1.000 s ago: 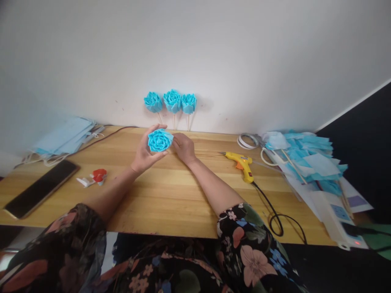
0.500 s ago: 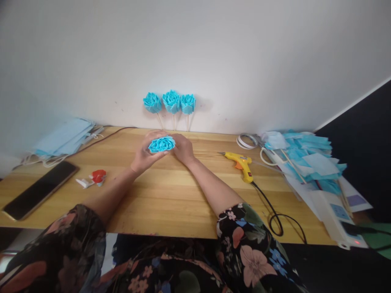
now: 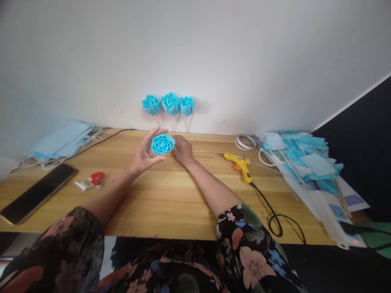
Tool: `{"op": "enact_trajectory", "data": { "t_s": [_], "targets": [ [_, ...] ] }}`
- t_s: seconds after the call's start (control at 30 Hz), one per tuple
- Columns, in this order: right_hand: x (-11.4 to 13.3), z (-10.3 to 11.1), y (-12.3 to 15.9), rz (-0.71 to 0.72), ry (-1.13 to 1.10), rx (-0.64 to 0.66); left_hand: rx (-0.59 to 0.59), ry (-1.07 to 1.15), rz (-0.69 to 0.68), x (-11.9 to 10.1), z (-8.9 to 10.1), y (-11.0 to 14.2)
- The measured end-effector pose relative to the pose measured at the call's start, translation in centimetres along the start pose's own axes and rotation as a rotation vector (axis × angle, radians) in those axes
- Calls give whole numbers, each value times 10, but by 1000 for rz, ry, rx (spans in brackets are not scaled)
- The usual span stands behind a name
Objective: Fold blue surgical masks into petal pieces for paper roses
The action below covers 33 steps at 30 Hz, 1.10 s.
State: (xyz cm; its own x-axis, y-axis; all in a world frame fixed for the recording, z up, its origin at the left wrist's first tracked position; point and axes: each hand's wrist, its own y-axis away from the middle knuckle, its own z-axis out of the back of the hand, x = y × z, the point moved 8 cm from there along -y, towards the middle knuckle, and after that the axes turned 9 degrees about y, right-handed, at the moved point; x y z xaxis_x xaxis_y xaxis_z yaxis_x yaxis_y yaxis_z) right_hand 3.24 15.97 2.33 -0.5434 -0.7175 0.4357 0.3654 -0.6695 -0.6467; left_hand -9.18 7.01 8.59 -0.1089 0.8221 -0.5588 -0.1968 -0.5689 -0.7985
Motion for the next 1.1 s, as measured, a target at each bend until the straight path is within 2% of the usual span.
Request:
{"op": "enact_trajectory", "data": {
  "t_s": [0.4,0.6,0.87,1.1],
  "targets": [
    [1,2,-2,6,-12,-8,-15,-49,43,9,0,4],
    [4,5,-5,4,-51,2,-93,21,137,24,5,8],
    [4,3,-6,5,-45,-13,-141,34,185,34,9,11],
    [12,3,-3,78,-111,1,-196,-35,301,61,8,26]
  ]
}}
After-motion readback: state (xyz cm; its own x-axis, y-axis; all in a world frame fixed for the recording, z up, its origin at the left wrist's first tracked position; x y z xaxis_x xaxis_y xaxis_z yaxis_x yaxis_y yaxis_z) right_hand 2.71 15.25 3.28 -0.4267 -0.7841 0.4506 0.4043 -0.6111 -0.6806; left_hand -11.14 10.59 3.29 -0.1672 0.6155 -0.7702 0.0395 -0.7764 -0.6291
